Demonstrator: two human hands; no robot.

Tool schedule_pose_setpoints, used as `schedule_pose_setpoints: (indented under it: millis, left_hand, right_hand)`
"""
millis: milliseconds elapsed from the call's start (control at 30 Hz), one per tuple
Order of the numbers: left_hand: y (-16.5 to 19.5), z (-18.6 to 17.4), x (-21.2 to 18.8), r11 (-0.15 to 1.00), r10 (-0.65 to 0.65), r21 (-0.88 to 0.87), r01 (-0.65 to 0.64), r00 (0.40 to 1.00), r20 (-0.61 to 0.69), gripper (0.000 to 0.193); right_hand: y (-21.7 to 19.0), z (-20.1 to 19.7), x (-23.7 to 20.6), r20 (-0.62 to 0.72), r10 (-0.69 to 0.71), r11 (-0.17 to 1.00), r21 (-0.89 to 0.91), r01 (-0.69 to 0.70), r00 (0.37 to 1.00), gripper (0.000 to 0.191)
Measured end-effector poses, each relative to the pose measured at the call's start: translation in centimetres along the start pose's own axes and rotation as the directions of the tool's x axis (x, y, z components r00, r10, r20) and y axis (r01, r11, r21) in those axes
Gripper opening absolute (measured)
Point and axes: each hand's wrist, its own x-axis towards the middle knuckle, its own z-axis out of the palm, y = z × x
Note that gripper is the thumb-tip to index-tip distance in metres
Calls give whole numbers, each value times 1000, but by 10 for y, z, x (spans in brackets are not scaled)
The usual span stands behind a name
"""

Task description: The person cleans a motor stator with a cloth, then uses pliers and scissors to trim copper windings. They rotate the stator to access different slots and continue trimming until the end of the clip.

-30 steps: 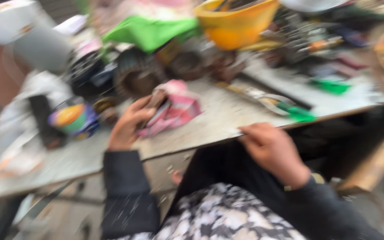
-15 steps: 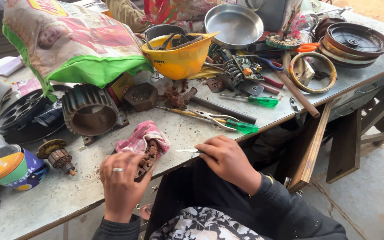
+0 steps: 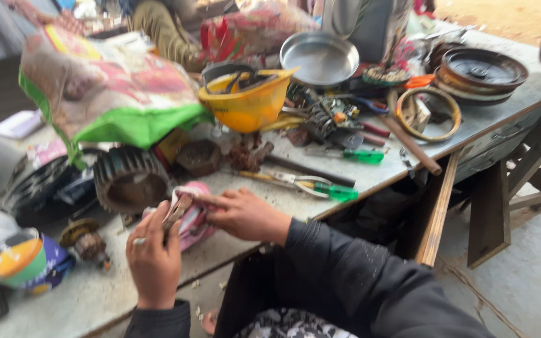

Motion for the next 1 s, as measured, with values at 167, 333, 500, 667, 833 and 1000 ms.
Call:
schedule_pose_setpoints:
  millis: [167,333,500,667,833,1000]
  left_hand:
    - [-17,7,12,976,-152,-158,151,988,4,55]
    - [-43,25,13,950,-284,-141,279,959,-11,54]
    - [-69,46,4,941,-315,-156,301,947,-67,45]
    - [-89,62,-2,923,-299,-275,268,951,-77,75]
    - [-97,62,-9,919,-263,-327,221,961,-88,93]
    - [-90,51,-17,911,-269,-344,229,960,-73,98]
  right_hand:
    - [-1,20,-9,49,120,992,21,-121,992,27]
    - [-2,25,-17,16,169,985,13,-169,985,26]
    - [-4,26,-19,6,220,975,24,-220,975,25]
    - [-1,25,-19,30,221,974,46,-222,975,24]
    - [-2,23,-19,57,241,966,83,-245,969,25]
    - [-3,22,-18,42,241,968,59,-243,970,23]
